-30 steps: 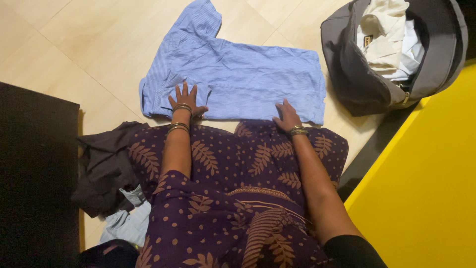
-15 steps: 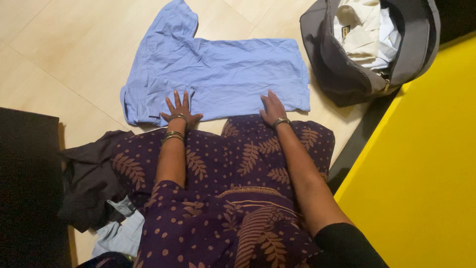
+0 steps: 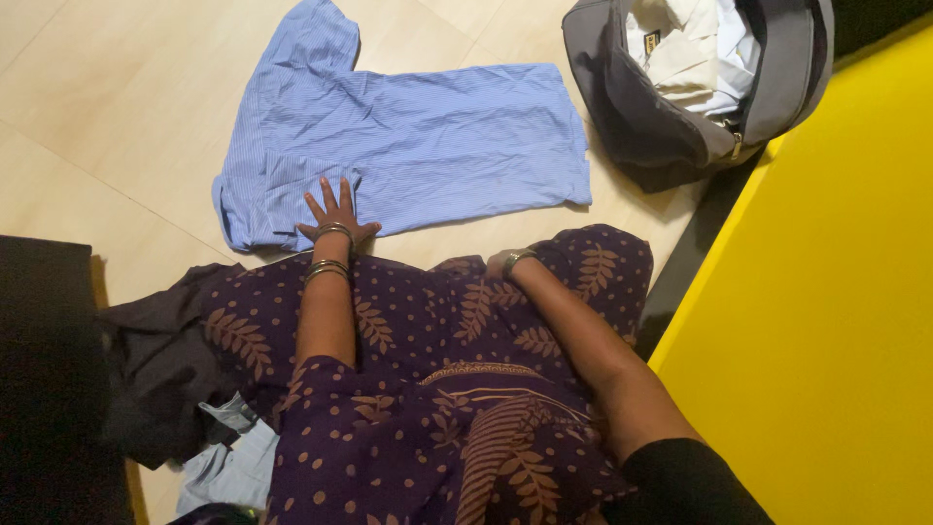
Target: The person folds a light blue striped shirt and places it into a gray bag. They then pick up a dark gray shirt, lay it flat, and begin buttoning it.
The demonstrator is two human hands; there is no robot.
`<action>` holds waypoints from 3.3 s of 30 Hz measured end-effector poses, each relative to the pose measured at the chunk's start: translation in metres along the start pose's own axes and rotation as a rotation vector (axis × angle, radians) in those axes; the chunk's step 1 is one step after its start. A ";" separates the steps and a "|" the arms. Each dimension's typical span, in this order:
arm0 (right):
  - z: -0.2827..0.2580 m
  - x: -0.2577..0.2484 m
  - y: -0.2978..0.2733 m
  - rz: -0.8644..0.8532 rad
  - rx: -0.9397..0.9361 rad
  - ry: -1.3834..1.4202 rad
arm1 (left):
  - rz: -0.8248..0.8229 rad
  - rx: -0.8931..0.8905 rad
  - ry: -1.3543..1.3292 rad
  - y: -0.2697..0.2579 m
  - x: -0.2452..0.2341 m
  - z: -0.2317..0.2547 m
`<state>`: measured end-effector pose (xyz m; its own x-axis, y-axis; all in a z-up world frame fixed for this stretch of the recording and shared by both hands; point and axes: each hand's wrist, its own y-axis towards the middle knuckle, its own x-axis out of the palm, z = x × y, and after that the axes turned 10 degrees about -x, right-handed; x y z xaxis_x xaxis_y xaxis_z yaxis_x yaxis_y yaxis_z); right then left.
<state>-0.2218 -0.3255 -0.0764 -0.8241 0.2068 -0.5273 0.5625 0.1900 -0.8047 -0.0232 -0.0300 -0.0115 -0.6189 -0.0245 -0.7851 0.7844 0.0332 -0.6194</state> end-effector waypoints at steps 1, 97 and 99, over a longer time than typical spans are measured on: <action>0.001 -0.002 0.002 -0.010 0.006 0.015 | 0.006 -0.009 -0.003 0.001 -0.002 0.001; -0.022 -0.056 -0.031 0.505 0.348 0.234 | -0.033 0.265 -0.028 -0.016 -0.038 -0.043; -0.023 -0.060 -0.032 0.558 0.358 0.223 | 0.039 0.284 -0.156 -0.009 -0.045 -0.071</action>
<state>-0.1887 -0.3216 -0.0126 -0.3637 0.3807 -0.8502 0.8097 -0.3220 -0.4906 -0.0057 0.0412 0.0293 -0.5920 -0.1820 -0.7851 0.8008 -0.2427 -0.5475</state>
